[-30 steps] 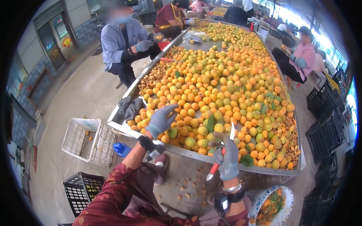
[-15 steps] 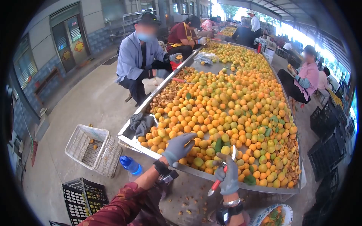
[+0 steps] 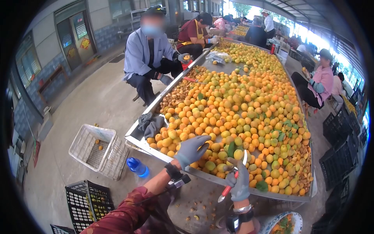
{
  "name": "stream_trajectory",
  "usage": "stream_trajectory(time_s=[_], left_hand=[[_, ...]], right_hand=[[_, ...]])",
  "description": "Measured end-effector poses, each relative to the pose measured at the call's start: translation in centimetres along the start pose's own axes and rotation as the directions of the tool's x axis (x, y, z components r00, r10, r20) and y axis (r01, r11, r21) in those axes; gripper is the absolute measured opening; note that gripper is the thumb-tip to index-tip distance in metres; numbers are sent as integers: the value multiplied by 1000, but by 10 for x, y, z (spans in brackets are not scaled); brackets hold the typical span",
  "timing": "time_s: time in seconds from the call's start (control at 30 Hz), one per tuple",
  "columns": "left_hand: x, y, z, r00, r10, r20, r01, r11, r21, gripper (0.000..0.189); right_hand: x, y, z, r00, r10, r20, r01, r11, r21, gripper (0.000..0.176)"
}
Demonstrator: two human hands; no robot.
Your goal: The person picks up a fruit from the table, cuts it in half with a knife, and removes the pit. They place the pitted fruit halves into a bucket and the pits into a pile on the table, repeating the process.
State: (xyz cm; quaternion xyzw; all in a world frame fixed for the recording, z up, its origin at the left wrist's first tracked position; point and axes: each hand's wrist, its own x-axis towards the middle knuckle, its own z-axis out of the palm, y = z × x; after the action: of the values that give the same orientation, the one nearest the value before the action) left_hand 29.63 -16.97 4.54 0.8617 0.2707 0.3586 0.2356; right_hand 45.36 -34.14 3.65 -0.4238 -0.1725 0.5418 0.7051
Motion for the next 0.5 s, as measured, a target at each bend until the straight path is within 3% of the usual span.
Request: stream_trajectory(time_s=[0.07, 0.17, 0.27, 0.33, 0.5], left_hand=[[1, 2, 0, 997, -56, 47, 54, 998, 41, 19], [2, -3, 5, 1000, -27, 6, 26, 995, 95, 24], [1, 2, 0, 999, -41, 23, 40, 999, 26, 22], [0, 0, 4, 997, -64, 43, 62, 997, 44, 23], [0, 3, 0, 999, -45, 11, 45, 999, 6, 26]], right_hand=[[1, 0, 0, 1000, 11, 5, -11, 1000, 13, 45], [4, 0, -5, 1000, 20, 14, -21, 998, 55, 44], [4, 2, -4, 998, 28, 50, -32, 997, 74, 43], [5, 2, 0, 997, 47, -63, -40, 994, 101, 42], [2, 7, 5, 996, 52, -73, -47, 997, 67, 40]])
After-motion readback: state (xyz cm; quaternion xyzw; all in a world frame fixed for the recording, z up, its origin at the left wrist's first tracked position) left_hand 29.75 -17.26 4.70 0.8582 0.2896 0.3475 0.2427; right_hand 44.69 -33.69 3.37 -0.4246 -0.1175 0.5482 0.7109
